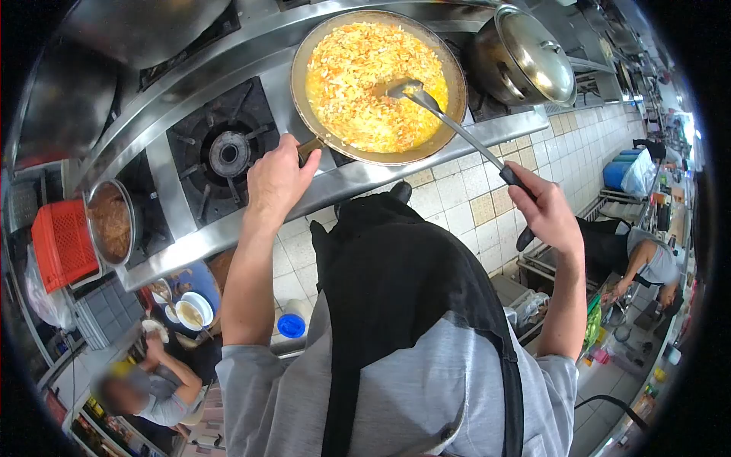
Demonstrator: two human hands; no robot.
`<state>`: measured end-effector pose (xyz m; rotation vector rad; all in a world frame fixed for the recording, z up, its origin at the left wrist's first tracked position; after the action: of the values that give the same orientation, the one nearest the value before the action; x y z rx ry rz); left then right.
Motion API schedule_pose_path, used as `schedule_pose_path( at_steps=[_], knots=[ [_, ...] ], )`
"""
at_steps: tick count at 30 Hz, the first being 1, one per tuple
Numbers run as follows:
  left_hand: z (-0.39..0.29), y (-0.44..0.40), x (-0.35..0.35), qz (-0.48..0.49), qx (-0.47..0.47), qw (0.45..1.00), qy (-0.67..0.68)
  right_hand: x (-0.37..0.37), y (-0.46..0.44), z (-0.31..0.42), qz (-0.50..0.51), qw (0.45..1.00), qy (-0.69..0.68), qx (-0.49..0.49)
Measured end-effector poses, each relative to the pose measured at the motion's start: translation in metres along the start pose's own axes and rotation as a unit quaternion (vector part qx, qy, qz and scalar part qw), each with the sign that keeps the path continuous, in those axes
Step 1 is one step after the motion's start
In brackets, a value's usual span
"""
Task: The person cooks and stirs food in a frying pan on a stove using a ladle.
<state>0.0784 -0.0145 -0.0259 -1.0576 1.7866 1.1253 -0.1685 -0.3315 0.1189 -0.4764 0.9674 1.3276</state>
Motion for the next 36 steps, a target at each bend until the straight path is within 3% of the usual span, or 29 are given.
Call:
schedule_pose_path(
  at_steps=[7,13,19,25,31,36],
  knots=[
    [0.000,0.000,0.000,0.004,0.000,1.000,0.014,0.002,-0.036,0.005,-0.026,0.997,0.007,-0.077],
    [-0.003,0.003,-0.003,-0.017,0.015,1.000,0.016,0.006,-0.066,0.017,-0.017,0.996,0.043,-0.079],
    [-0.002,0.002,-0.001,-0.022,0.013,1.000,0.005,0.066,-0.128,0.002,-0.074,0.983,0.056,-0.157],
    [0.000,0.002,0.001,-0.001,-0.018,1.000,0.005,0.076,-0.109,-0.020,-0.007,0.991,0.044,-0.126],
    [-0.003,0.005,-0.001,-0.018,-0.014,1.000,-0.007,0.045,-0.055,-0.035,-0.021,0.993,0.020,-0.118],
    [0.000,0.002,0.002,-0.023,-0.014,1.000,0.008,0.014,-0.055,-0.029,-0.030,0.999,-0.020,-0.035]
  ],
)
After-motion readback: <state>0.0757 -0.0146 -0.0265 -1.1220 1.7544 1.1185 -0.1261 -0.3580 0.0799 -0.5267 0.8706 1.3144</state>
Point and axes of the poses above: each hand's wrist, its own y-axis away from the middle knuckle, its own x-axis out of the palm, z = x × y, the point moved 4 cm from there along -y, towards the middle knuckle, and after that the axes turned 15 degrees about -x, right-handed, at the moved point
